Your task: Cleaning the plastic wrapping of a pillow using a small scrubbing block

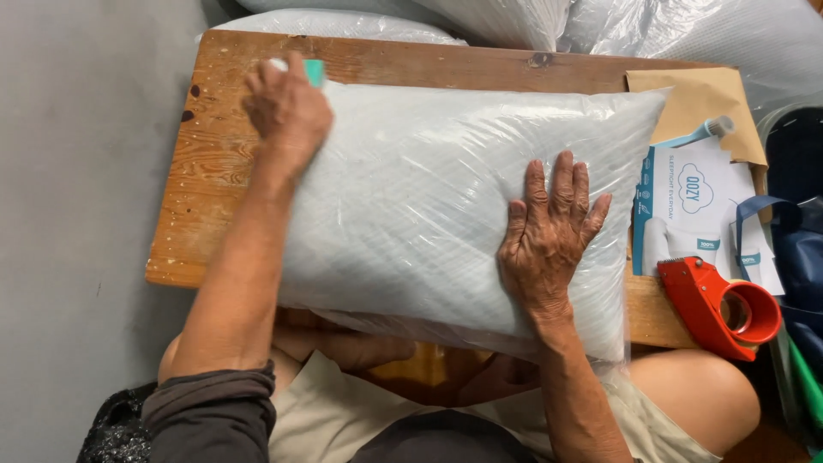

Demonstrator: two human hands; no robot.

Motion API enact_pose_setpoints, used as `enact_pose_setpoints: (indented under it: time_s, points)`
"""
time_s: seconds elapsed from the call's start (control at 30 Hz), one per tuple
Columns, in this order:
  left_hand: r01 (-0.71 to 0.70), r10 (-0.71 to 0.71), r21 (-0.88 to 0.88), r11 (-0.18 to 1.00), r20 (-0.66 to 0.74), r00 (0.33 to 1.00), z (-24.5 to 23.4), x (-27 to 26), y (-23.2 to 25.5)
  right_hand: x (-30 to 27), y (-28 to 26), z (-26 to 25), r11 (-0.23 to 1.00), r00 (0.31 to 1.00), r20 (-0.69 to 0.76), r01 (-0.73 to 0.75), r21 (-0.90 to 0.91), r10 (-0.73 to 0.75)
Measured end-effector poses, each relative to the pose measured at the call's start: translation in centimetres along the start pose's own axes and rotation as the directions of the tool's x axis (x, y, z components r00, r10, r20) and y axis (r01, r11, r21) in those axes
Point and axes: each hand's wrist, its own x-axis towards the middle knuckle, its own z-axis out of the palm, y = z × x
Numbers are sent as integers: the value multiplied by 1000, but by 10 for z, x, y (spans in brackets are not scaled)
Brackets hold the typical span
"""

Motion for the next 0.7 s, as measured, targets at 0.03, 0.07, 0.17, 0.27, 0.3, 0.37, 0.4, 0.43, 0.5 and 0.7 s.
enact_pose_setpoints:
  time_s: [0.03, 0.07, 0.17, 0.27, 0.3, 0.37, 0.4, 0.43, 0.5, 0.7]
  points:
    - [-5, 5, 1, 1000, 2, 1000, 2, 6, -20, 1, -1, 0, 1000, 1000, 0, -5, -2, 5]
    - [79, -81, -54, 995, -29, 996, 4, 12, -41, 2, -2, 1, 1000, 1000, -5, -7, -5, 7]
    - [128, -156, -171, 977, -160, 975, 9, 19, -78, 1, -2, -1, 1000, 1000, -4, -13, -7, 13]
    - [-55, -28, -263, 963, -303, 953, -9, 21, -42, 2, -5, -2, 1000, 1000, -6, -22, -7, 22]
    - [-189, 79, -296, 936, -346, 935, -17, 18, -22, 2, -6, -2, 1000, 1000, -9, -17, -10, 16]
    - [-293, 200, -287, 912, -310, 929, -15, 1, 52, 2, -6, -2, 1000, 1000, -3, -15, -10, 15]
    - [-397, 323, -281, 874, -275, 905, -15, -7, 88, 2, -6, -2, 1000, 1000, -2, -16, -11, 16]
    - [-397, 322, -282, 874, -278, 905, -8, -17, 118, 2, -6, -1, 1000, 1000, -3, -14, -12, 14]
    - [-468, 441, -347, 813, -160, 883, 6, -38, 181, 2, -4, -1, 1000, 1000, 5, -19, -22, 19]
    - [-350, 365, -142, 926, 91, 927, 27, -5, 145, 2, 1, 1, 1000, 999, 15, -29, -2, 29]
